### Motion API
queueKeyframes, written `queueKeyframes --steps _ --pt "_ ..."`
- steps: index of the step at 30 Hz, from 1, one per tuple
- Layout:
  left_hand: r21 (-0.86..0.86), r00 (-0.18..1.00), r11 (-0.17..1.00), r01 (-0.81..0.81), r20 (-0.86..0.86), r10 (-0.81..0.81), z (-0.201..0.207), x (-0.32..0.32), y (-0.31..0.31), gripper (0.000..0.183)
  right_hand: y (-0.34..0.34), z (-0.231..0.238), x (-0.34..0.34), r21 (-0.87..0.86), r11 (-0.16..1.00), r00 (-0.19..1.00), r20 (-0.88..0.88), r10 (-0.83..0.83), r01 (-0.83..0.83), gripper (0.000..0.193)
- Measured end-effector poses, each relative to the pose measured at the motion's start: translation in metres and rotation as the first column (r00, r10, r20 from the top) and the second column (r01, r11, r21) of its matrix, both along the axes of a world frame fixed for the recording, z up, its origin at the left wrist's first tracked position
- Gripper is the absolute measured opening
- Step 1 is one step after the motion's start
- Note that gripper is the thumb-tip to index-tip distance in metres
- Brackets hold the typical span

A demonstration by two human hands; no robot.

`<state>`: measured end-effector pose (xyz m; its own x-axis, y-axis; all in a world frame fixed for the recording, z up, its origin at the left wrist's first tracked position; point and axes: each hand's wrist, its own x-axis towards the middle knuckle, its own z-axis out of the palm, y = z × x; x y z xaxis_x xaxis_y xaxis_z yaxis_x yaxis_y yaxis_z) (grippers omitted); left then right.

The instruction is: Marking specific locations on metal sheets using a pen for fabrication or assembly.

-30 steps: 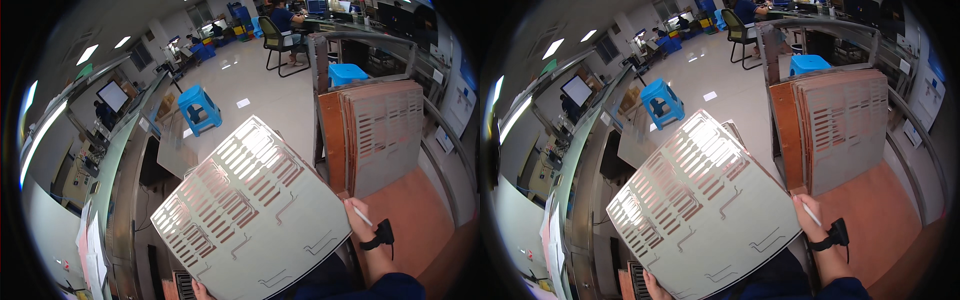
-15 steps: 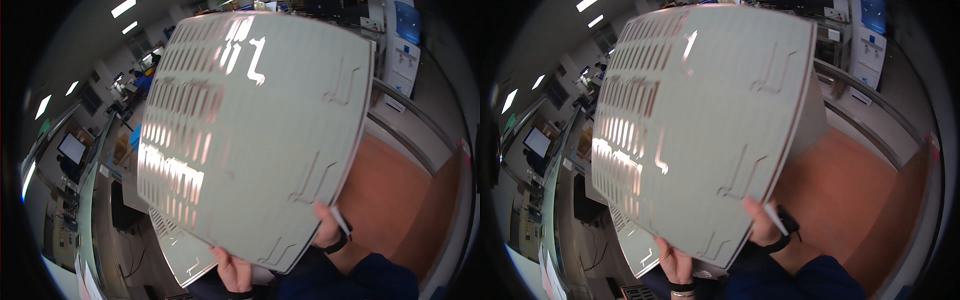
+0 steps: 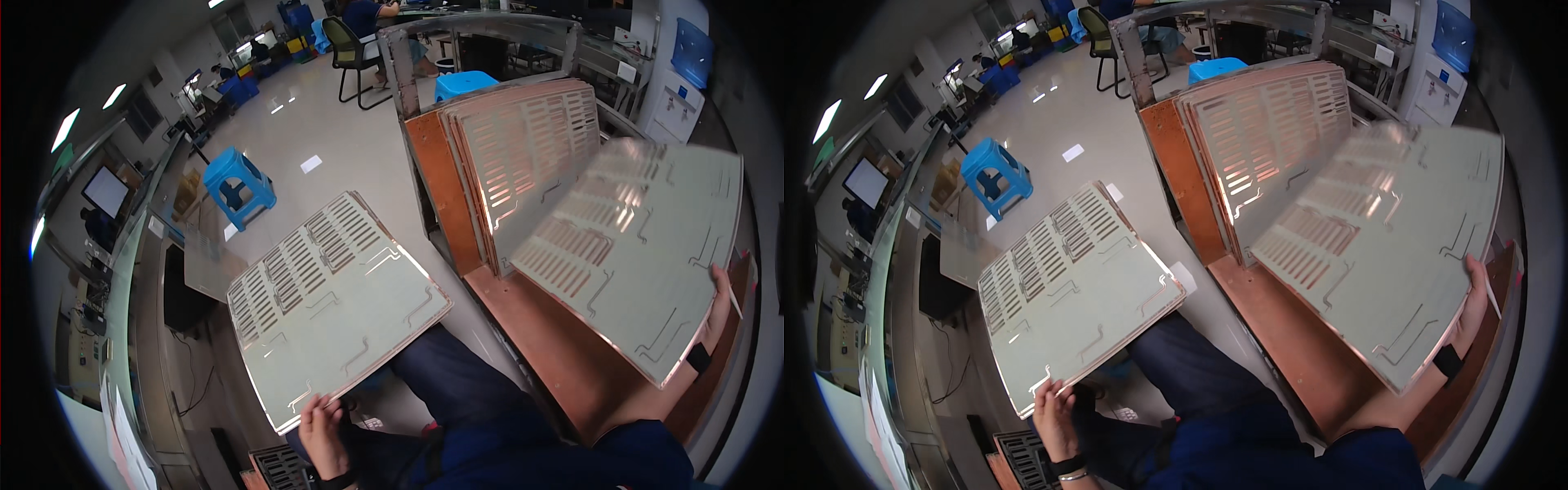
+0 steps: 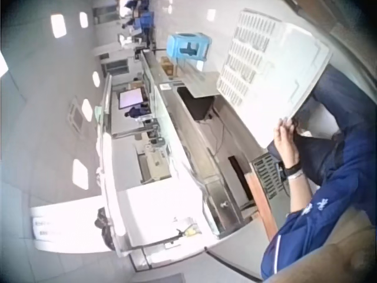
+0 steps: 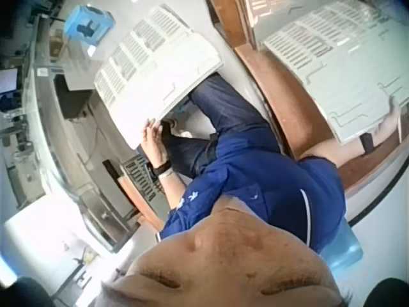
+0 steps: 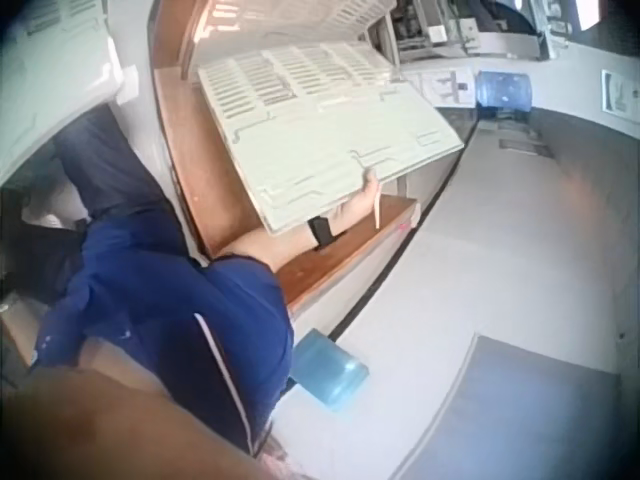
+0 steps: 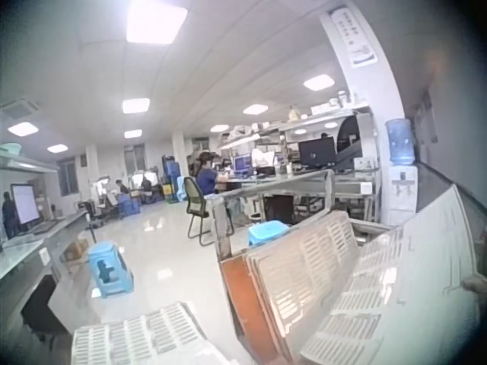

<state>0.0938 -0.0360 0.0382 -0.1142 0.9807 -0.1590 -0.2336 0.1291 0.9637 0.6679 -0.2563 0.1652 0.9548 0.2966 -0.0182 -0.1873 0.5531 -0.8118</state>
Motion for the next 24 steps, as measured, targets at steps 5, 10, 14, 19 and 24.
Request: queueKeyframes --steps 5,10,14,19,24 --pt "0.107 0.896 0.914 -0.39 -0.183 0.404 -0.042 -0.093 -0.004 0.026 -0.045 -0.083 0.1 -0.158 0.986 0.998 -0.041 -0.053 0.046 0.037" --pt "0.23 0.648 0.833 -0.502 -0.538 0.539 -0.066 -0.129 0.003 0.032 -0.01 -0.119 0.157 -0.332 0.942 0.988 -0.129 -0.084 0.037 0.044" --pt "0.095 0.751 0.894 -0.437 -0.508 0.421 -0.071 -0.127 0.008 0.042 0.074 -0.083 0.139 -0.233 0.971 0.998 0.015 0.066 -0.06 0.061" --pt "0.029 0.844 0.921 -0.388 -0.39 0.368 -0.078 -0.13 0.016 0.048 0.204 -0.07 0.091 -0.199 0.98 0.947 0.316 0.049 0.016 0.067" --pt "-0.066 0.873 0.897 -0.437 -0.271 0.405 -0.063 -0.129 0.017 0.05 0.319 -0.113 -0.012 -0.439 0.898 0.825 0.491 0.28 -0.044 0.055"
